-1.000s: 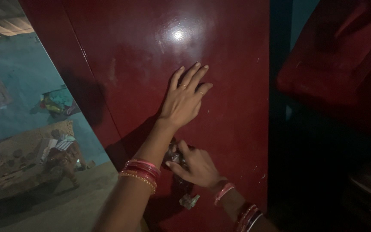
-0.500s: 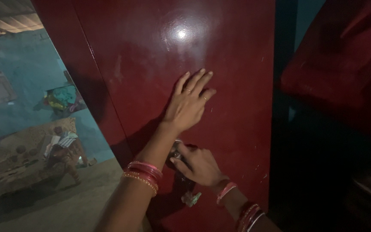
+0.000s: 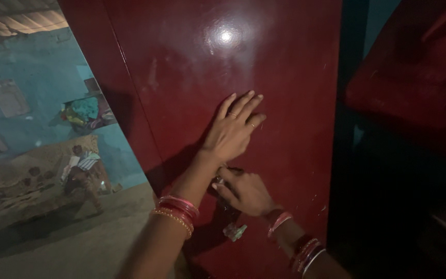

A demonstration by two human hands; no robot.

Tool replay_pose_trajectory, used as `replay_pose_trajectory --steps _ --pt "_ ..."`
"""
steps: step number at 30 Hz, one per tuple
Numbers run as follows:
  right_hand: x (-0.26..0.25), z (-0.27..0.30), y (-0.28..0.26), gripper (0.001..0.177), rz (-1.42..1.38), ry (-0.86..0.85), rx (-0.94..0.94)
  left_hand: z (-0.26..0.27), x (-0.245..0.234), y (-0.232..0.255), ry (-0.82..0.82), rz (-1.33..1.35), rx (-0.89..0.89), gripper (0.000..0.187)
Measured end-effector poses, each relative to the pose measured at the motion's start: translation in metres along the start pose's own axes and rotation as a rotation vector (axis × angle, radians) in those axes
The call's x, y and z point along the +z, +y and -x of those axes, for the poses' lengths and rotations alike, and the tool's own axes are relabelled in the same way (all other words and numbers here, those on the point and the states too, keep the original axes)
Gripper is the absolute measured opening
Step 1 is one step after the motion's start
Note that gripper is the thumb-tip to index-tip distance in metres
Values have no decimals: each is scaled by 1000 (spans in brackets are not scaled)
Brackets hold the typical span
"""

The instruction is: The person opens a red metal wardrobe door, then opens a small internal safe door inside the wardrobe. The person briefly touches items on the shelves but does not remove them. The person closes the safe door and leaves the wardrobe door open.

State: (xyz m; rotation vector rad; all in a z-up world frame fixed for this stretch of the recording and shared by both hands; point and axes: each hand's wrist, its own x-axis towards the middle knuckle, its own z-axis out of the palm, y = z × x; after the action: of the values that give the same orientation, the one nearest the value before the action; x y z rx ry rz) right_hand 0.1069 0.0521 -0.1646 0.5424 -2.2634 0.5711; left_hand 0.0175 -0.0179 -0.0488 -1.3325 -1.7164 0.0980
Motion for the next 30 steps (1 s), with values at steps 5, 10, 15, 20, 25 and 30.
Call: replay_pose_trajectory --steps 5,10,15,20,25,30 --pt "-3 -6 4 27 -219 -137 220 4 4 5 -25 39 10 50" --pt "-1 -7 5 31 -242 -102 181 9 1 5 -10 87 7 51" --pt "1 -6 2 29 -160 -185 308 13 1 6 -16 75 3 53" --pt "-2 -8 -2 33 -192 -135 276 16 1 3 -14 92 3 48" --pt "0 -4 -1 33 -222 -78 269 20 0 1 -5 119 -6 45" --pt "5 -3 7 24 -245 17 60 20 -3 3 -65 125 -33 45"
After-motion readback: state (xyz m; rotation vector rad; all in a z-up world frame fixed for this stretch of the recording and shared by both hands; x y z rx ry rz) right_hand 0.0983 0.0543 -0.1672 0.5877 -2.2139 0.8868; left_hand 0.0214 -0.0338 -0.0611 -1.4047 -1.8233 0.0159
